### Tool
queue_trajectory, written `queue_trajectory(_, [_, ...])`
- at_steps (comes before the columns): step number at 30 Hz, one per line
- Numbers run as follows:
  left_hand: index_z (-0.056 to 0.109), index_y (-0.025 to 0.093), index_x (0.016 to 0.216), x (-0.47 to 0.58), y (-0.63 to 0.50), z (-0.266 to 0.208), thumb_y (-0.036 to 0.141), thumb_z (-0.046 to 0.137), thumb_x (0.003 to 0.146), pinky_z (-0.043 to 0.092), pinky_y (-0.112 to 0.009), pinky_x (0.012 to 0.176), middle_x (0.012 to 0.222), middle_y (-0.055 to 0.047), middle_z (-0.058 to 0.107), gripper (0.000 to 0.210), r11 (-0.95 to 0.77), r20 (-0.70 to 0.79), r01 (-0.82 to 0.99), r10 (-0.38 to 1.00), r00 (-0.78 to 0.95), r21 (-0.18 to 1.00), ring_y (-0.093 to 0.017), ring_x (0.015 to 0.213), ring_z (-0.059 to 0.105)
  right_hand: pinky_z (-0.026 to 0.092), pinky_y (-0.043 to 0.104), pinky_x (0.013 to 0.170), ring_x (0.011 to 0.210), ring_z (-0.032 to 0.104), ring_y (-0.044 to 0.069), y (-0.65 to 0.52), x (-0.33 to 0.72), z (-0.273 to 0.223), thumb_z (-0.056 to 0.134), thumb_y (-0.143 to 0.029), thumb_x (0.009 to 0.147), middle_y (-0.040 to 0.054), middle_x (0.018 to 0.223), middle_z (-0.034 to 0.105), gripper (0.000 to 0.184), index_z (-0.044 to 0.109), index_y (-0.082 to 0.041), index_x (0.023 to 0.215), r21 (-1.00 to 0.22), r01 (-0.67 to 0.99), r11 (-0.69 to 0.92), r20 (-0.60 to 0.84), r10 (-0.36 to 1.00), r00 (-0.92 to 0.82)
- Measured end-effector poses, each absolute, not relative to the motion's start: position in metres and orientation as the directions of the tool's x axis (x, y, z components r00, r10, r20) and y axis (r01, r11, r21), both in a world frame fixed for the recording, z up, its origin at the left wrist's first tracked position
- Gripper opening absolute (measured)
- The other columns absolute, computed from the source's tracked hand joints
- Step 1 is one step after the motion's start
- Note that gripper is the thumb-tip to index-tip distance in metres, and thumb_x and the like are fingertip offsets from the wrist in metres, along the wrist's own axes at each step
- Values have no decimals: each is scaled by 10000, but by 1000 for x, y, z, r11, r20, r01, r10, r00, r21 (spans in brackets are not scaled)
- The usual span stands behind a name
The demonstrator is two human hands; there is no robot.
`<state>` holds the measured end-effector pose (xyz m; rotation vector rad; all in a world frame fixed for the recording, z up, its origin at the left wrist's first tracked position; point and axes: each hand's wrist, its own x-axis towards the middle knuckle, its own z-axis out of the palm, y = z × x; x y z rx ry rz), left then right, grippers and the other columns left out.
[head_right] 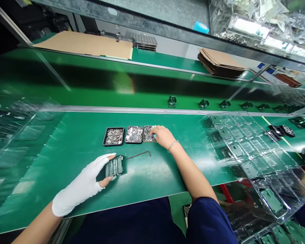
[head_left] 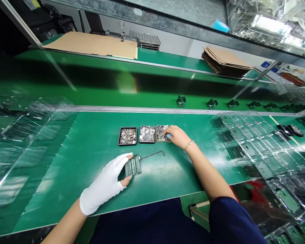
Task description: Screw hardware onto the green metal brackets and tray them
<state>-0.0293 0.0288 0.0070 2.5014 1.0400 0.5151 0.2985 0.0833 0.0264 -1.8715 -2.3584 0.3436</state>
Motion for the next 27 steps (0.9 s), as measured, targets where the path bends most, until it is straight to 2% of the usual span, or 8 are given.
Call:
queue_trajectory(4, [381, 184, 1350, -26, 29, 8, 397, 521, 849, 446, -409, 1017, 1351, -115, 501, 562, -643, 147, 595, 729, 669, 482, -273, 1228, 499, 392, 291, 790, 920, 531, 207, 84, 297, 17, 503, -57, 819, 63, 1000, 609, 255, 651, -210, 959, -171, 955, 242, -68, 964, -256])
queue_trajectory(9, [332, 205, 1381, -30, 30, 10, 454, 521, 853, 424, -412, 1037, 1395, -109, 455, 613, -605, 109, 607, 749, 654, 515, -265, 1263, 465, 376, 299, 787, 894, 512, 207, 82, 297, 16, 488, -53, 827, 70, 984, 601, 220, 632, -193, 916, -169, 948, 271, -75, 955, -286])
queue_trajectory(13, [407, 207, 1335, -30, 35, 19, 452, 489, 864, 430, -402, 1029, 1357, -92, 498, 537, -567, 170, 604, 792, 586, 560, -260, 1231, 497, 381, 311, 796, 893, 500, 211, 81, 305, 16, 452, -13, 799, 76, 983, 593, 259, 597, -179, 934, -175, 937, 301, -35, 950, -311])
queue_trajectory(16, [498, 195, 1244, -28, 39, 29, 430, 473, 873, 454, -370, 989, 1262, -80, 571, 440, -537, 260, 591, 832, 491, 602, -240, 1150, 556, 401, 332, 797, 860, 506, 217, 78, 308, 19, 421, 8, 770, 81, 922, 595, 266, 560, -163, 918, -224, 922, 314, 57, 949, -310])
queue_trajectory(18, [570, 185, 1127, -24, 40, 38, 408, 472, 877, 489, -326, 903, 1137, -68, 630, 349, -490, 292, 594, 868, 402, 637, -215, 1038, 606, 425, 344, 784, 824, 516, 217, 73, 301, 24, 412, -9, 777, 85, 869, 596, 225, 533, -156, 896, -292, 892, 346, 161, 937, -310])
queue_trajectory(21, [623, 183, 863, -10, 39, 52, 381, 444, 895, 486, -266, 712, 867, -27, 656, 269, -411, 249, 591, 907, 339, 694, -162, 791, 618, 460, 347, 768, 820, 526, 211, 59, 274, 36, 394, -61, 823, 90, 861, 592, 170, 501, -167, 900, -359, 776, 518, 387, 839, -382])
queue_trajectory(24, [594, 183, 714, 8, 36, 63, 385, 424, 901, 436, -253, 637, 711, 4, 606, 324, -407, 167, 526, 880, 444, 747, -137, 676, 559, 467, 379, 838, 843, 531, 202, 40, 239, 46, 374, -69, 835, 85, 890, 599, 197, 495, -178, 946, -278, 610, 742, 551, 643, -532])
queue_trajectory(27, [519, 180, 610, 20, 34, 65, 367, 415, 898, 387, -239, 573, 595, 29, 511, 359, -392, 131, 468, 858, 496, 792, -119, 590, 483, 447, 415, 910, 861, 550, 193, 23, 215, 49, 359, -46, 843, 90, 912, 620, 249, 510, -162, 1003, -196, 527, 827, 597, 527, -605])
